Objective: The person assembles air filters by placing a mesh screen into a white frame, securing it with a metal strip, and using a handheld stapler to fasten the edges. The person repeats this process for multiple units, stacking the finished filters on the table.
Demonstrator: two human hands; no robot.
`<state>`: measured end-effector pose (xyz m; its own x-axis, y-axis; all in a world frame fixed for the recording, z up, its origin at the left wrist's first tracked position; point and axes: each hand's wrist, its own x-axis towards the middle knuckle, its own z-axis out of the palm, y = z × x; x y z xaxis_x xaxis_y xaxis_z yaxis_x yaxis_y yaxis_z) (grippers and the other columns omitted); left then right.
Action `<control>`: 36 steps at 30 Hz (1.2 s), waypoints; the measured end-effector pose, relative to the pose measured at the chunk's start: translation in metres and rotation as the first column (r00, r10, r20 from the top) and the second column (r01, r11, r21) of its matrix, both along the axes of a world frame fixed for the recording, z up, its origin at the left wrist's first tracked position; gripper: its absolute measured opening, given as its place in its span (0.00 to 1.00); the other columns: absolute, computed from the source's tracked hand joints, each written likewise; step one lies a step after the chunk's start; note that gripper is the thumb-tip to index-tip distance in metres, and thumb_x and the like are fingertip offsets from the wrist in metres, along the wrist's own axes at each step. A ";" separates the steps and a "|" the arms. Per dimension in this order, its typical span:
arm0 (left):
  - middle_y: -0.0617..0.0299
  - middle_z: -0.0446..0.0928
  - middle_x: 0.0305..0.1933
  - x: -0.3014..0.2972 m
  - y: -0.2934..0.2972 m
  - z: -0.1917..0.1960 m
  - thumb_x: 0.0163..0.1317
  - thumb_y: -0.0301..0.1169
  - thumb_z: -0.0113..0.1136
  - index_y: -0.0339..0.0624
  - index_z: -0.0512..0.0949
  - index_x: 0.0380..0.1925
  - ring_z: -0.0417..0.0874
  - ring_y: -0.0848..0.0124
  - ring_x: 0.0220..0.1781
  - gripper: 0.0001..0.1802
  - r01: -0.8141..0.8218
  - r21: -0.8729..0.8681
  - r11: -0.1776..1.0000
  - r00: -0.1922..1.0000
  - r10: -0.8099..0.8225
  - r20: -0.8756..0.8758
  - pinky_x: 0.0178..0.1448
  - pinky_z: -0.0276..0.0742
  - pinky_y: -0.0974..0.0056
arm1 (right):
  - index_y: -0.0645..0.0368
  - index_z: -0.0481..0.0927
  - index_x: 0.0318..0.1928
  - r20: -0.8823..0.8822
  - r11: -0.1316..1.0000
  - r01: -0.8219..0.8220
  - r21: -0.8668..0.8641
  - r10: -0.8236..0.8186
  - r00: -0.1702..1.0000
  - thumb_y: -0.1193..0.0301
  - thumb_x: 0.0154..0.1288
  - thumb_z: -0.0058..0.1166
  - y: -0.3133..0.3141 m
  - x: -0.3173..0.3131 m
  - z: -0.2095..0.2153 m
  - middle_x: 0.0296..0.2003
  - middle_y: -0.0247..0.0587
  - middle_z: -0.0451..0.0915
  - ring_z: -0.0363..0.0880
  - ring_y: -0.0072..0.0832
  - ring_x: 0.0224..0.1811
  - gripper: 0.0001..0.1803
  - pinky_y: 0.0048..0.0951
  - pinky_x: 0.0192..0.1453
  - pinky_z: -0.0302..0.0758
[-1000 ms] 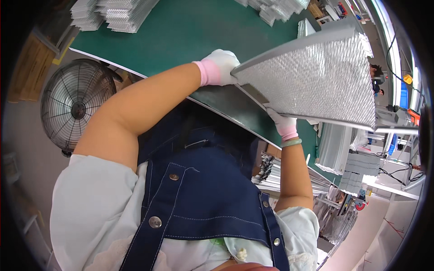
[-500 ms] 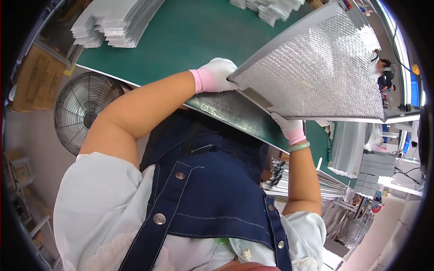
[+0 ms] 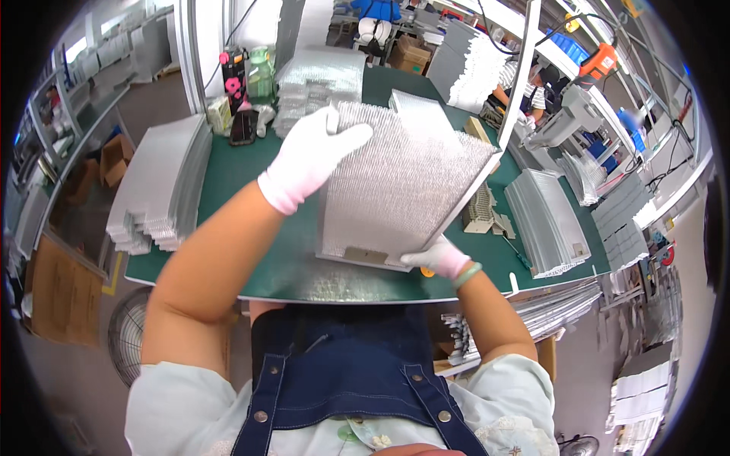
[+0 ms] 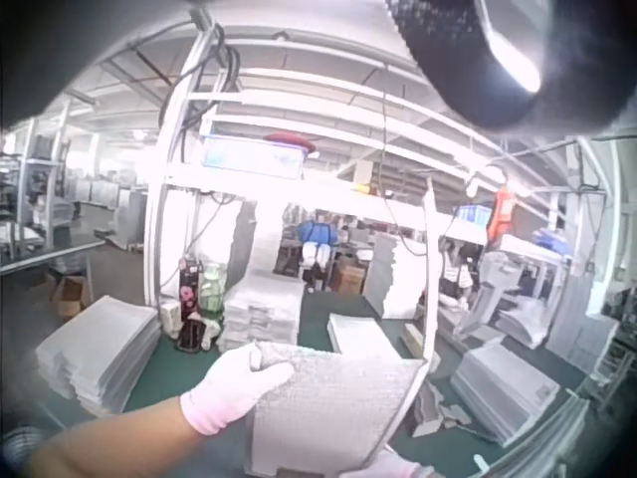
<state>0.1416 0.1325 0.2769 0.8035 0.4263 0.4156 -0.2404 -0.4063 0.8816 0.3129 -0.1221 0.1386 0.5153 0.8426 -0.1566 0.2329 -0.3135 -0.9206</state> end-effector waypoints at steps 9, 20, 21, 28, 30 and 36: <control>0.65 0.80 0.37 0.032 0.021 -0.036 0.64 0.38 0.68 0.35 0.77 0.40 0.76 0.79 0.39 0.17 0.000 -0.089 0.996 0.989 0.013 0.146 0.46 0.75 0.69 | 0.66 0.55 0.75 0.278 0.572 -0.016 0.820 -0.373 0.885 0.80 0.57 0.64 0.029 -0.001 0.140 0.62 0.46 0.72 0.74 0.31 0.59 0.47 0.31 0.66 0.70; 0.63 0.82 0.47 0.023 -0.002 -0.023 0.68 0.32 0.64 0.34 0.77 0.48 0.79 0.77 0.46 0.15 0.201 -0.298 0.933 0.951 -0.114 0.286 0.54 0.76 0.68 | 0.63 0.77 0.62 0.715 0.944 -0.194 0.265 -0.057 0.697 0.77 0.59 0.65 0.019 0.024 0.193 0.50 0.41 0.83 0.80 0.23 0.50 0.29 0.25 0.57 0.75; 0.62 0.82 0.48 0.020 -0.001 -0.021 0.68 0.31 0.64 0.34 0.77 0.49 0.80 0.77 0.47 0.15 0.187 -0.284 0.940 0.959 -0.113 0.260 0.56 0.76 0.68 | 0.63 0.77 0.61 0.609 0.949 -0.152 0.278 -0.051 0.792 0.76 0.60 0.65 0.024 0.018 0.194 0.48 0.43 0.84 0.81 0.24 0.49 0.27 0.26 0.56 0.76; 0.69 0.80 0.39 -0.030 -0.036 -0.005 0.68 0.28 0.63 0.36 0.78 0.44 0.76 0.82 0.42 0.08 0.005 -0.236 0.972 0.989 0.030 0.146 0.49 0.74 0.72 | 0.62 0.82 0.56 0.788 0.860 -0.387 0.332 -0.027 0.615 0.82 0.59 0.63 0.000 -0.026 0.216 0.38 0.38 0.84 0.81 0.20 0.39 0.22 0.23 0.46 0.76; 0.71 0.76 0.33 -0.044 -0.064 0.009 0.67 0.29 0.64 0.38 0.77 0.37 0.72 0.83 0.37 0.07 0.096 -0.382 0.919 0.975 -0.009 0.224 0.44 0.72 0.72 | 0.62 0.83 0.56 0.786 0.834 -0.438 0.337 0.008 0.619 0.82 0.59 0.64 -0.010 -0.030 0.209 0.37 0.37 0.84 0.80 0.19 0.38 0.22 0.22 0.44 0.75; 0.64 0.80 0.42 -0.036 -0.069 -0.070 0.68 0.33 0.64 0.34 0.77 0.47 0.76 0.80 0.43 0.15 0.155 -0.343 0.926 0.988 -0.145 0.053 0.52 0.75 0.70 | 0.65 0.82 0.57 0.495 0.930 -0.253 0.266 0.094 0.864 0.82 0.61 0.64 -0.033 -0.004 0.137 0.39 0.30 0.83 0.76 0.12 0.37 0.22 0.16 0.41 0.70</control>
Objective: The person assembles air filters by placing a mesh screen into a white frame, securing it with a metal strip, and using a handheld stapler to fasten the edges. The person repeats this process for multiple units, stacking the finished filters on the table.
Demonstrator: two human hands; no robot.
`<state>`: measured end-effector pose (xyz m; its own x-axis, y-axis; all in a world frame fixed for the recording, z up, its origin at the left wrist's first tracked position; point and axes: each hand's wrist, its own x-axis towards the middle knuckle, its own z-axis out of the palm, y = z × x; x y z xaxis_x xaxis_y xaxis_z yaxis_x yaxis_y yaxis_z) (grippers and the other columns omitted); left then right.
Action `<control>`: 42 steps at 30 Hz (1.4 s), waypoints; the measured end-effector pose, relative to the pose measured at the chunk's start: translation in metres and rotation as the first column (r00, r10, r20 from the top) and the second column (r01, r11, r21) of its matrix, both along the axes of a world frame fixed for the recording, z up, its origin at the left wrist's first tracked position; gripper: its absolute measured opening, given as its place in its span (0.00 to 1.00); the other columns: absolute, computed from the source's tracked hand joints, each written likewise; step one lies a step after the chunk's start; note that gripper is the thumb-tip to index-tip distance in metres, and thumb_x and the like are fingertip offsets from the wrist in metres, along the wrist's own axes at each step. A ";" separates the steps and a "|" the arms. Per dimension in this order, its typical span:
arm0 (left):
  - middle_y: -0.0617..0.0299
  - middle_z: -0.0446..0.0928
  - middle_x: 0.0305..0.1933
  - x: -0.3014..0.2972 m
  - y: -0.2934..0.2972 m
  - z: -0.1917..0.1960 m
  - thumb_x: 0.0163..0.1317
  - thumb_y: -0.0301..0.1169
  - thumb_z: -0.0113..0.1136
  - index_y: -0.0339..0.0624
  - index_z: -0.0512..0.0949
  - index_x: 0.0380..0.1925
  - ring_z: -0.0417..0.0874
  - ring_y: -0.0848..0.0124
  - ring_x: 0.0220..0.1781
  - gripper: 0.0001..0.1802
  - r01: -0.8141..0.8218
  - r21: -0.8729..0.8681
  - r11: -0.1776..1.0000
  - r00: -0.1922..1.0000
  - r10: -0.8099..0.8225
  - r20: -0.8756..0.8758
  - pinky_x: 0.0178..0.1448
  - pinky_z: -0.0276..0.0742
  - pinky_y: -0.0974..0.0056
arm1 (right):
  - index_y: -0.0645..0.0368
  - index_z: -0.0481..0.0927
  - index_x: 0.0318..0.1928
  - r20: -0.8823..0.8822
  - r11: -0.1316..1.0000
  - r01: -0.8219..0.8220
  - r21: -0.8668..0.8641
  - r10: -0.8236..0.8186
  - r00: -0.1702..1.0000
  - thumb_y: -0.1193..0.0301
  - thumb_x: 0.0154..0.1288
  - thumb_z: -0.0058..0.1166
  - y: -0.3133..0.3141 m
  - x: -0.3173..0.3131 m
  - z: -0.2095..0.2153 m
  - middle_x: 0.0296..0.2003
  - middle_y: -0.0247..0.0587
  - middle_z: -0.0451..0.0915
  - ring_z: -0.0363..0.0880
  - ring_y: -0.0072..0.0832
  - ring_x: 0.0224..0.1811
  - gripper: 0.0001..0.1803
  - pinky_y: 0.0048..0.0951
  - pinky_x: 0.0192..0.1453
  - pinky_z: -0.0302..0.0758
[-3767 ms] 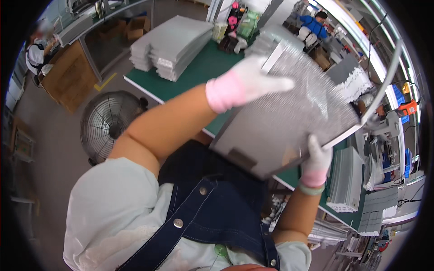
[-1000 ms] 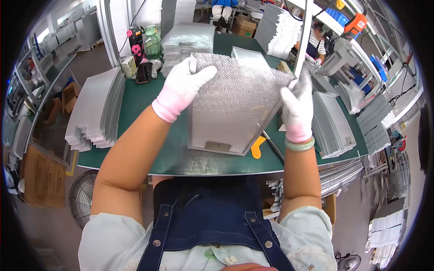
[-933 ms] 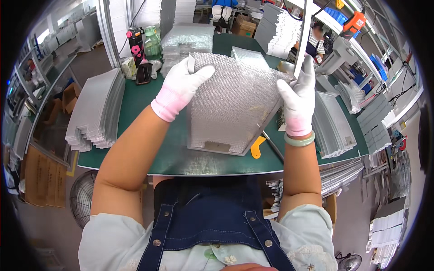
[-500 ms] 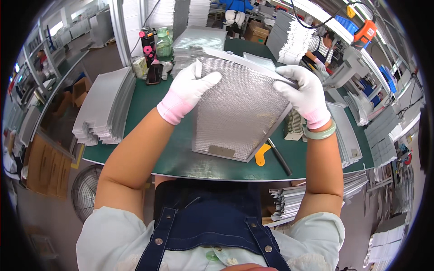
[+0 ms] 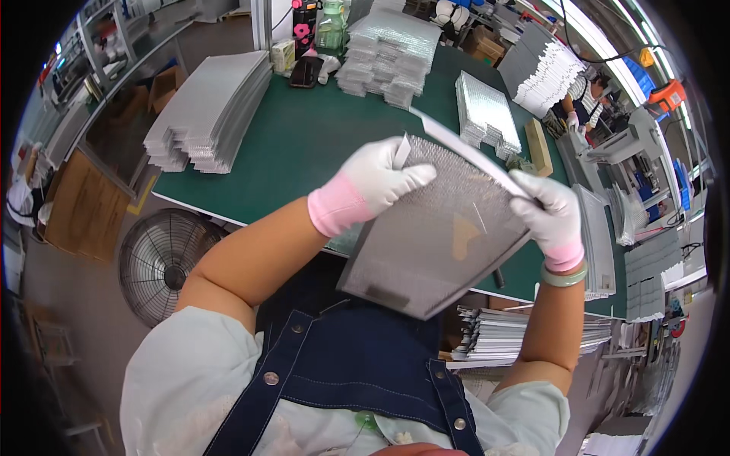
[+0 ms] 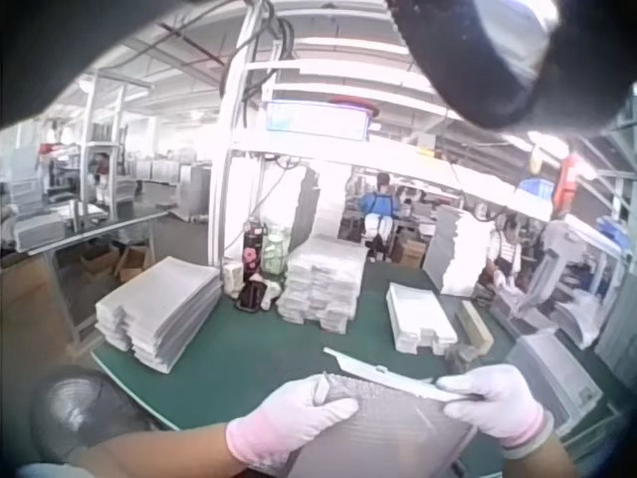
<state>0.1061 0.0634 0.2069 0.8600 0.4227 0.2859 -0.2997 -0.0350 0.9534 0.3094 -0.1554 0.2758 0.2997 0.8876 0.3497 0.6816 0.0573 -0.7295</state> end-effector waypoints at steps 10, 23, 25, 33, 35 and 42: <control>0.57 0.80 0.51 0.020 -0.007 -0.030 0.70 0.34 0.61 0.28 0.73 0.53 0.77 0.76 0.51 0.20 0.063 -0.009 0.998 0.992 -0.064 -0.109 0.58 0.74 0.68 | 0.67 0.81 0.55 -0.364 0.980 -0.019 -0.196 -0.054 0.930 0.84 0.61 0.63 0.002 0.029 -0.044 0.43 0.34 0.84 0.80 0.17 0.43 0.20 0.20 0.51 0.77; 0.55 0.79 0.53 0.052 -0.012 -0.047 0.63 0.32 0.66 0.31 0.74 0.55 0.79 0.68 0.55 0.23 -0.358 0.272 0.893 0.929 0.371 0.005 0.61 0.74 0.60 | 0.66 0.83 0.53 -0.299 0.977 0.064 -0.203 -0.124 0.946 0.82 0.60 0.64 -0.001 0.036 -0.057 0.41 0.32 0.85 0.80 0.16 0.42 0.19 0.20 0.51 0.77; 0.50 0.78 0.54 0.059 -0.020 -0.030 0.57 0.32 0.69 0.32 0.74 0.55 0.78 0.62 0.58 0.27 -0.763 0.406 0.503 0.646 0.600 0.472 0.63 0.74 0.55 | 0.66 0.83 0.53 -0.322 0.979 0.063 -0.193 -0.124 0.938 0.81 0.60 0.64 -0.006 0.036 -0.056 0.41 0.33 0.85 0.81 0.16 0.43 0.18 0.20 0.51 0.77; 0.51 0.82 0.39 0.103 -0.024 0.068 0.62 0.40 0.59 0.39 0.79 0.39 0.84 0.54 0.43 0.15 0.565 0.821 -0.076 0.822 0.132 -0.554 0.49 0.79 0.54 | 0.66 0.83 0.53 -0.294 0.979 0.045 -0.197 -0.103 0.950 0.80 0.61 0.64 -0.009 0.026 -0.045 0.43 0.35 0.85 0.81 0.17 0.44 0.18 0.22 0.52 0.77; 0.51 0.83 0.36 0.109 -0.020 0.068 0.64 0.39 0.58 0.39 0.80 0.39 0.85 0.53 0.41 0.14 0.616 0.777 -0.132 0.787 0.065 -0.613 0.47 0.80 0.53 | 0.66 0.83 0.53 -0.288 0.973 0.038 -0.226 -0.104 0.952 0.81 0.60 0.64 -0.009 0.019 -0.041 0.43 0.35 0.86 0.81 0.17 0.44 0.18 0.22 0.52 0.77; 0.51 0.82 0.41 0.087 -0.031 0.085 0.67 0.41 0.55 0.40 0.79 0.42 0.84 0.52 0.47 0.15 0.647 0.759 -0.065 0.757 0.175 -0.630 0.52 0.79 0.51 | 0.67 0.83 0.54 -0.396 0.967 -0.047 -0.251 -0.058 0.917 0.82 0.60 0.64 -0.009 0.028 -0.036 0.45 0.36 0.85 0.81 0.18 0.44 0.20 0.23 0.53 0.78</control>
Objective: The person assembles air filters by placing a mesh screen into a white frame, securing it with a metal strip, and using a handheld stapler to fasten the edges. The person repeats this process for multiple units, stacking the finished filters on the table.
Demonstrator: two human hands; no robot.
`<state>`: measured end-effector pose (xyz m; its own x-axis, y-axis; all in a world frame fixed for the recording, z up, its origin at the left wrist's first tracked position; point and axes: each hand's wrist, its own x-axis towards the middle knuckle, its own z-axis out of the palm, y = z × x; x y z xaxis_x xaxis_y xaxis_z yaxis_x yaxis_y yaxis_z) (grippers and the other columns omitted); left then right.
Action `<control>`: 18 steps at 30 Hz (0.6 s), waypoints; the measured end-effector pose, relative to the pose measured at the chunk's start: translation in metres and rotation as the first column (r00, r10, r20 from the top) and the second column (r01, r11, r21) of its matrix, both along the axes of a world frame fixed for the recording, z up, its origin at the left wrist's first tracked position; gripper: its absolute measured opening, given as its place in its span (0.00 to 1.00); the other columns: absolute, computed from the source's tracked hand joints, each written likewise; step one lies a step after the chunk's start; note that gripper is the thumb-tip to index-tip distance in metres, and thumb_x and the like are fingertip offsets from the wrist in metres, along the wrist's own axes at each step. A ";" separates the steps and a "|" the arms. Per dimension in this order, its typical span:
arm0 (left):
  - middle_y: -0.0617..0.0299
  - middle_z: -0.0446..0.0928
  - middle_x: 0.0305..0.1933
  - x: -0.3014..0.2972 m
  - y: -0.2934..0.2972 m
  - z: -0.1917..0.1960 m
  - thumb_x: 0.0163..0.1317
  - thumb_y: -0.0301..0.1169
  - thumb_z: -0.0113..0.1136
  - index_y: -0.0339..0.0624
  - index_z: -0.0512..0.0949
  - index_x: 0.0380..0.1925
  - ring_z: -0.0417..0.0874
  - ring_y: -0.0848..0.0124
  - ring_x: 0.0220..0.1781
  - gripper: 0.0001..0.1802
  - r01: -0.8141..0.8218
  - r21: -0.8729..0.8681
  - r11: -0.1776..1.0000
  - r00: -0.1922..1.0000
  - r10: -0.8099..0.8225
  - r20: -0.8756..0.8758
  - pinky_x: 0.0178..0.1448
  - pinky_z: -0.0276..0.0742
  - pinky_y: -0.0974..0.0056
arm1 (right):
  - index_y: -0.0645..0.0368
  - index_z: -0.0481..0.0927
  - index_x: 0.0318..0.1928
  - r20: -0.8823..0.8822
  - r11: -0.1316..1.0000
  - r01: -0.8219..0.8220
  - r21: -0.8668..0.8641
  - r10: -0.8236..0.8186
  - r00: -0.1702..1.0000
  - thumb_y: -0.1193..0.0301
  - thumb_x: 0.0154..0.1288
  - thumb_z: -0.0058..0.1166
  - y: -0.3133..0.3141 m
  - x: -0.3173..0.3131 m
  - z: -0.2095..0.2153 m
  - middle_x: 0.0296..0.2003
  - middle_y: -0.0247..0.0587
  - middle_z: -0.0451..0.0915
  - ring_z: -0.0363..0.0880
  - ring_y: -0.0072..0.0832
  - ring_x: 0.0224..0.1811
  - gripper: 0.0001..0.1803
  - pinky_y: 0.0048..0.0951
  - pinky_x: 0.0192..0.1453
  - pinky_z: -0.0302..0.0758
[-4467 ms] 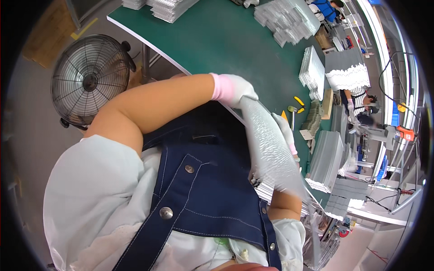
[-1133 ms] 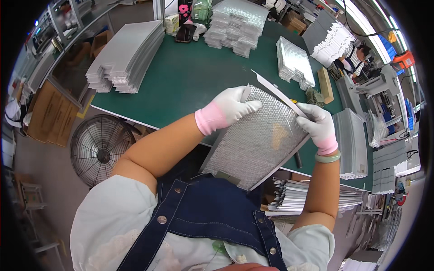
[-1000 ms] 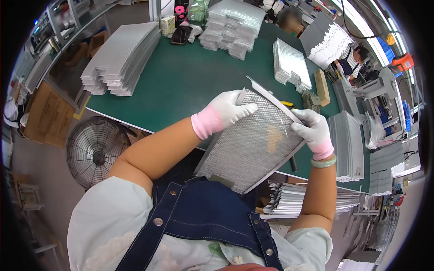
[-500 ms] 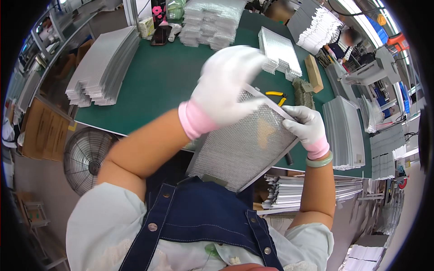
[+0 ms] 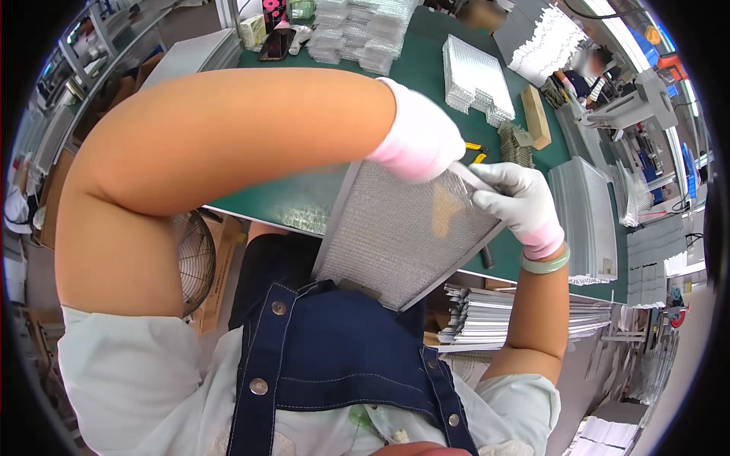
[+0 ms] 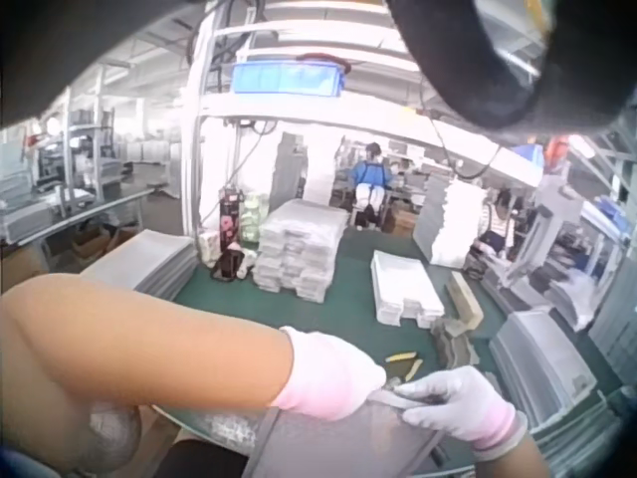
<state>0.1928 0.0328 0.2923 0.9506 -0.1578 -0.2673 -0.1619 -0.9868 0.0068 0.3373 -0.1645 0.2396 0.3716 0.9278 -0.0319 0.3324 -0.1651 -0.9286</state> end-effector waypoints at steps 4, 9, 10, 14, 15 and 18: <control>0.51 0.81 0.41 -0.001 -0.001 0.005 0.68 0.41 0.54 0.41 0.78 0.44 0.83 0.52 0.49 0.15 -0.008 -0.077 0.997 0.996 0.001 -0.088 0.52 0.78 0.50 | 0.67 0.83 0.53 0.027 1.000 0.004 -0.002 -0.004 1.000 0.82 0.60 0.64 -0.006 -0.009 -0.001 0.43 0.35 0.85 0.80 0.18 0.43 0.19 0.22 0.51 0.78; 0.51 0.81 0.43 0.005 -0.003 0.001 0.68 0.40 0.53 0.40 0.77 0.44 0.83 0.52 0.50 0.15 0.068 -0.102 0.992 0.990 -0.080 -0.120 0.51 0.78 0.49 | 0.60 0.82 0.52 0.695 0.992 -0.045 0.120 -0.052 0.717 0.71 0.65 0.60 0.001 -0.047 0.011 0.37 0.50 0.83 0.85 0.36 0.39 0.16 0.31 0.47 0.79; 0.51 0.81 0.43 0.005 -0.004 0.002 0.66 0.40 0.54 0.40 0.77 0.44 0.83 0.52 0.50 0.15 0.051 -0.099 0.994 0.992 -0.062 -0.113 0.51 0.78 0.49 | 0.57 0.82 0.49 0.676 0.989 0.019 0.148 -0.115 0.728 0.67 0.66 0.57 0.003 -0.058 0.005 0.35 0.52 0.82 0.84 0.44 0.37 0.13 0.36 0.43 0.79; 0.50 0.80 0.41 -0.011 -0.004 -0.005 0.60 0.42 0.62 0.40 0.76 0.43 0.82 0.51 0.47 0.19 0.037 -0.097 0.995 0.970 -0.013 0.241 0.52 0.77 0.49 | 0.56 0.80 0.36 0.885 0.972 0.051 0.229 -0.230 0.404 0.60 0.67 0.58 0.010 -0.042 -0.014 0.24 0.45 0.79 0.80 0.45 0.27 0.12 0.40 0.32 0.75; 0.49 0.79 0.41 -0.018 -0.002 -0.012 0.58 0.43 0.64 0.39 0.76 0.42 0.81 0.51 0.46 0.20 0.061 -0.104 0.993 0.914 -0.014 0.404 0.52 0.77 0.50 | 0.56 0.80 0.34 0.880 0.969 0.087 0.230 -0.246 0.406 0.59 0.67 0.58 0.006 -0.035 -0.019 0.23 0.45 0.78 0.80 0.45 0.27 0.13 0.40 0.31 0.75; 0.51 0.78 0.39 -0.044 0.011 -0.037 0.54 0.45 0.69 0.38 0.78 0.45 0.78 0.53 0.44 0.26 -0.089 -0.096 0.991 0.708 0.131 0.694 0.51 0.76 0.52 | 0.56 0.79 0.31 0.870 0.967 0.121 0.223 -0.254 0.423 0.59 0.68 0.58 0.003 -0.024 -0.028 0.23 0.46 0.77 0.79 0.45 0.26 0.14 0.40 0.30 0.74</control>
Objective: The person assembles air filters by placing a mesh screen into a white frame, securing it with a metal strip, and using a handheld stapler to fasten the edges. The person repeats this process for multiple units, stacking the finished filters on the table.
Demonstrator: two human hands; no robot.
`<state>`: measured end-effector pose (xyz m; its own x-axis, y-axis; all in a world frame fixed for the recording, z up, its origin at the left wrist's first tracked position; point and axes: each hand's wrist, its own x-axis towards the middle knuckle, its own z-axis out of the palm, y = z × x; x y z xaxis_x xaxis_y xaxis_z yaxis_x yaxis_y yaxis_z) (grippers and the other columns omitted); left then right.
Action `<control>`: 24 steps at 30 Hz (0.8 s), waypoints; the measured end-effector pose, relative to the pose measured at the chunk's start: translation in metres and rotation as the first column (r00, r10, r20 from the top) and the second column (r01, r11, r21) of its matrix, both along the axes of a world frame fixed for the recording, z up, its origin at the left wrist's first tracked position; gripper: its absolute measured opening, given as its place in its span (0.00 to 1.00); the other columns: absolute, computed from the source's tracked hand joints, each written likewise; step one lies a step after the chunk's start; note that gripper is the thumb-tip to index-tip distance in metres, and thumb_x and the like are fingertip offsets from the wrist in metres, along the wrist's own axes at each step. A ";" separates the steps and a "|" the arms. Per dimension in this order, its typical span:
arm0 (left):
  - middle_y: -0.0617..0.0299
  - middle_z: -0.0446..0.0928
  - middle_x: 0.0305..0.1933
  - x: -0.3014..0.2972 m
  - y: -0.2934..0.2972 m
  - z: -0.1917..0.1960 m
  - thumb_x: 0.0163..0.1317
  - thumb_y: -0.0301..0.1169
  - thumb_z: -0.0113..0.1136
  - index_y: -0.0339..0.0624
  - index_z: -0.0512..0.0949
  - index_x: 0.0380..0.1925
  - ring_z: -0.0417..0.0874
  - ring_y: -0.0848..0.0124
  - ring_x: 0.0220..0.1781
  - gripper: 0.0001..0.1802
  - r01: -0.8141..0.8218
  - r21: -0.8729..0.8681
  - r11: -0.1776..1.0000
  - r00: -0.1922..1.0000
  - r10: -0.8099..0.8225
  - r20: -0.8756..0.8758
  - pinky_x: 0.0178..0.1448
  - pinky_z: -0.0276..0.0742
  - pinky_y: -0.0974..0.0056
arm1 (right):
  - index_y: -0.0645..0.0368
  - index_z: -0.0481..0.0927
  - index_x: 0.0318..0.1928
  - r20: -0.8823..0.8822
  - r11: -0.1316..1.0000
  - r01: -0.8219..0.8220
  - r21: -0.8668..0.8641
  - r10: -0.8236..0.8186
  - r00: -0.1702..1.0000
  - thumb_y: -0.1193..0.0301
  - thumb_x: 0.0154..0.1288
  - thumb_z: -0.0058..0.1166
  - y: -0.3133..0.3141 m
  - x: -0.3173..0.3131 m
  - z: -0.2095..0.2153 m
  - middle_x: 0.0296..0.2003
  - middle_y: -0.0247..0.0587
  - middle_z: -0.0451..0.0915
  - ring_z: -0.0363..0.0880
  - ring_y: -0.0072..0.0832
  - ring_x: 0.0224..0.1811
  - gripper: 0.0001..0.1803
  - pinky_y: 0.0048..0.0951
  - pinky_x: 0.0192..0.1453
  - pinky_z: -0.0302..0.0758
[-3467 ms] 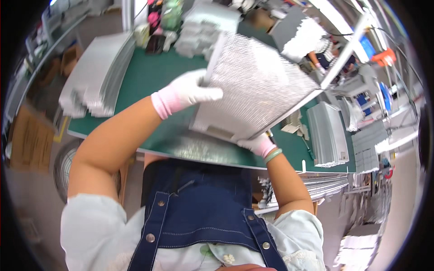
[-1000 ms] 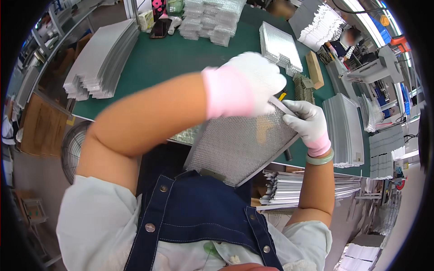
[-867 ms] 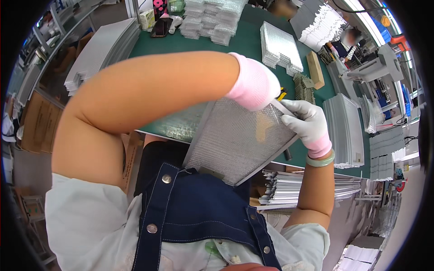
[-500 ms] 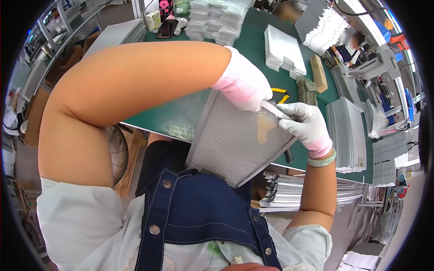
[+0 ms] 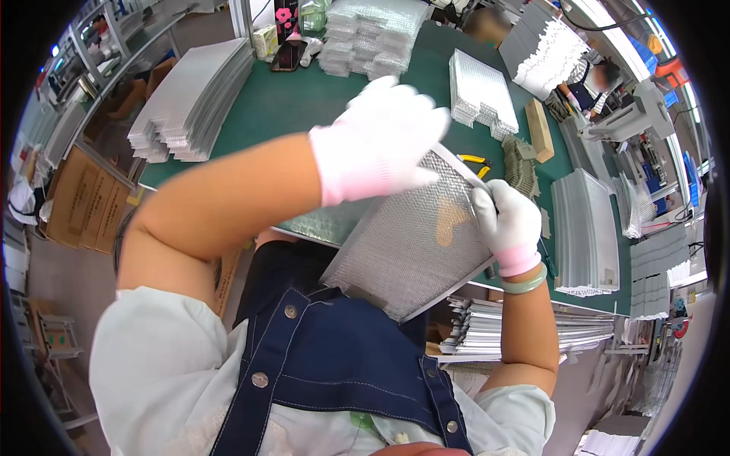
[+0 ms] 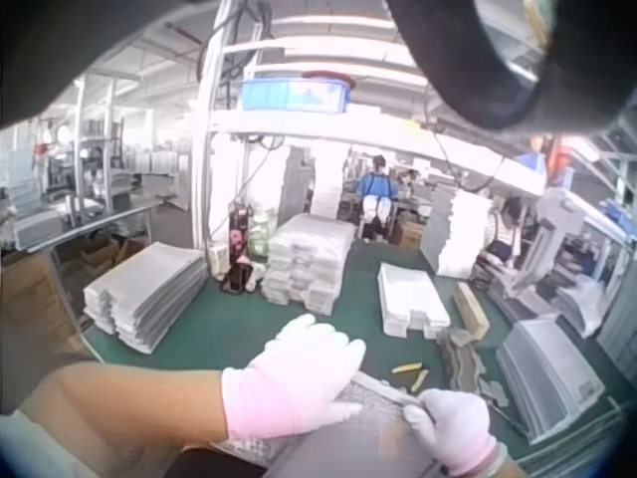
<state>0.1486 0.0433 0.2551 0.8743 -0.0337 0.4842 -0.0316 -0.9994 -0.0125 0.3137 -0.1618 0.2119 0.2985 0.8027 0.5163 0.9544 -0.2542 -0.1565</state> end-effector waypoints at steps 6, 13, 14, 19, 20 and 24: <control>0.55 0.78 0.31 0.004 -0.004 -0.046 0.57 0.39 0.68 0.36 0.80 0.42 0.78 0.53 0.37 0.20 -0.071 -0.221 0.973 0.921 0.149 0.360 0.48 0.76 0.54 | 0.57 0.79 0.28 -0.051 0.999 -0.014 0.035 0.016 0.999 0.60 0.67 0.58 0.004 -0.003 0.000 0.22 0.46 0.76 0.78 0.44 0.24 0.15 0.39 0.29 0.72; 0.52 0.80 0.36 0.005 -0.019 -0.061 0.58 0.38 0.67 0.35 0.80 0.45 0.78 0.52 0.34 0.20 -0.056 -0.276 0.960 0.867 0.184 0.464 0.43 0.77 0.55 | 0.57 0.80 0.28 -0.128 0.997 -0.046 0.058 0.053 0.990 0.62 0.67 0.59 0.004 -0.006 0.003 0.21 0.46 0.76 0.77 0.44 0.23 0.14 0.37 0.29 0.72; 0.53 0.81 0.38 0.008 -0.020 -0.068 0.59 0.37 0.67 0.36 0.79 0.48 0.79 0.57 0.33 0.21 0.022 -0.365 0.931 0.858 0.170 0.486 0.42 0.77 0.57 | 0.57 0.80 0.28 -0.119 0.997 -0.051 0.055 0.057 0.991 0.62 0.67 0.59 0.003 -0.007 0.004 0.21 0.46 0.76 0.77 0.44 0.23 0.14 0.37 0.29 0.72; 0.65 0.82 0.47 0.008 -0.023 -0.081 0.62 0.29 0.67 0.37 0.75 0.58 0.79 0.80 0.38 0.24 0.343 -0.831 0.438 0.906 0.080 0.416 0.42 0.76 0.69 | 0.58 0.81 0.28 -0.131 0.999 -0.039 0.022 0.042 0.990 0.62 0.67 0.58 0.006 -0.012 0.012 0.21 0.47 0.75 0.76 0.44 0.23 0.14 0.37 0.28 0.71; 0.68 0.81 0.49 0.004 -0.019 -0.080 0.62 0.25 0.66 0.37 0.74 0.60 0.79 0.86 0.42 0.25 0.277 -0.877 0.392 0.950 0.022 0.310 0.44 0.77 0.73 | 0.58 0.81 0.28 -0.136 0.999 -0.048 0.024 0.051 0.989 0.62 0.66 0.59 0.006 -0.013 0.013 0.21 0.47 0.75 0.76 0.44 0.23 0.14 0.37 0.28 0.71; 0.63 0.80 0.50 0.007 -0.016 -0.089 0.64 0.18 0.63 0.37 0.75 0.58 0.81 0.79 0.49 0.22 0.377 -0.926 -0.028 0.922 -0.077 0.379 0.53 0.78 0.71 | 0.58 0.82 0.29 -0.127 0.994 -0.099 0.034 0.103 0.987 0.63 0.65 0.59 0.005 -0.011 0.012 0.20 0.46 0.74 0.76 0.43 0.23 0.13 0.37 0.28 0.71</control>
